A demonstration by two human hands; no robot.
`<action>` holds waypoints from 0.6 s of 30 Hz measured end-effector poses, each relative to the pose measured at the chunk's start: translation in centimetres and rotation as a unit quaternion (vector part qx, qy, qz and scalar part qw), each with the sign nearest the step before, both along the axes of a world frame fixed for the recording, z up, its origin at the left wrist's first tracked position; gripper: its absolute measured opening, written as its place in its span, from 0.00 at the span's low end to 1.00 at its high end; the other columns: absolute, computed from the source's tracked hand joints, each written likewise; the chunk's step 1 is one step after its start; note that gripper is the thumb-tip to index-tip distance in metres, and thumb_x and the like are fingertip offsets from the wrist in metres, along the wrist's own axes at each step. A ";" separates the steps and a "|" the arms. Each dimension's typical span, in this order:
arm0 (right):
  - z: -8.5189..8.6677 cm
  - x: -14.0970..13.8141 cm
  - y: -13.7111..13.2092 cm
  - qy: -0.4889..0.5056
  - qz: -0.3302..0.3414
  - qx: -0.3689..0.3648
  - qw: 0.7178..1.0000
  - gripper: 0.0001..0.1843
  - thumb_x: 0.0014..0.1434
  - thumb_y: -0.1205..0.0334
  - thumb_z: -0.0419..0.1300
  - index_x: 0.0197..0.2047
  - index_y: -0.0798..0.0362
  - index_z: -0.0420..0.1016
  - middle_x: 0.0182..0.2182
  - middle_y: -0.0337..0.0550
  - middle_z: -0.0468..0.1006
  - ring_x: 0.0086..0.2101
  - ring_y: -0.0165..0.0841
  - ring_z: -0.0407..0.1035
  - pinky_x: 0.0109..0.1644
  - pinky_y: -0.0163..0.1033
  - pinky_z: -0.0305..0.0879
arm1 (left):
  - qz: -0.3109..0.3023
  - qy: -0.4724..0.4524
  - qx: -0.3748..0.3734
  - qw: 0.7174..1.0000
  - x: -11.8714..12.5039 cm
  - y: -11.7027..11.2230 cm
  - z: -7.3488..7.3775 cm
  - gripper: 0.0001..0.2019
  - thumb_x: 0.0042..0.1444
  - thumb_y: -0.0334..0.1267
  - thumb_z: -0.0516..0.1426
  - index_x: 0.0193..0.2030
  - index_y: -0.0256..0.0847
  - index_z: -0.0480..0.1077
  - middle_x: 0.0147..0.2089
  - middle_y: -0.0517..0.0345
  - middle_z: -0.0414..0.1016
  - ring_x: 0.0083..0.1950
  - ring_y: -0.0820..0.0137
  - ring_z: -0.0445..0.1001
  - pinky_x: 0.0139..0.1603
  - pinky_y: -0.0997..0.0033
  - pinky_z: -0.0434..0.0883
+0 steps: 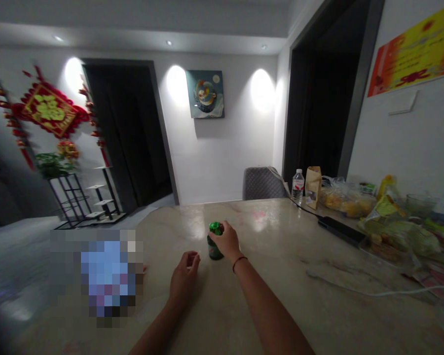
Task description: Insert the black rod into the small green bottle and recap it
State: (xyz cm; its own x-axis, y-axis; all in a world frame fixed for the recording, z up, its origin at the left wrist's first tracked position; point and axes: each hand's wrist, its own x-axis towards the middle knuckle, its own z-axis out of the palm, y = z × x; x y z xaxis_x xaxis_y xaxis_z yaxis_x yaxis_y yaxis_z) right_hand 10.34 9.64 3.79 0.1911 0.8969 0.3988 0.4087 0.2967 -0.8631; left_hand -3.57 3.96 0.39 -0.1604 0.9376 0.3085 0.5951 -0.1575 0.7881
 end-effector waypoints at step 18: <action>1.2 1.9 -3.8 -0.074 0.167 -0.019 0.983 0.20 0.37 0.56 0.67 0.35 0.54 0.72 0.31 0.43 0.77 0.32 0.33 0.71 0.37 0.38 0.65 | -0.142 -0.094 -0.018 0.985 2.4 -0.6 -1.2 0.30 0.38 0.37 0.61 0.51 0.38 0.56 0.48 0.50 0.70 0.47 0.64 0.70 0.47 0.67 0.67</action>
State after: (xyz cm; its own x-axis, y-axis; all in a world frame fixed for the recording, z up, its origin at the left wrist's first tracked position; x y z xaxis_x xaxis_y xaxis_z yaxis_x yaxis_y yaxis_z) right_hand 12.26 5.82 5.02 -0.1746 0.9143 0.3655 0.4157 0.4050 -0.8144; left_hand -1.13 3.39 -0.78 0.0595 0.9628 0.2634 0.3740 -0.2662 0.8884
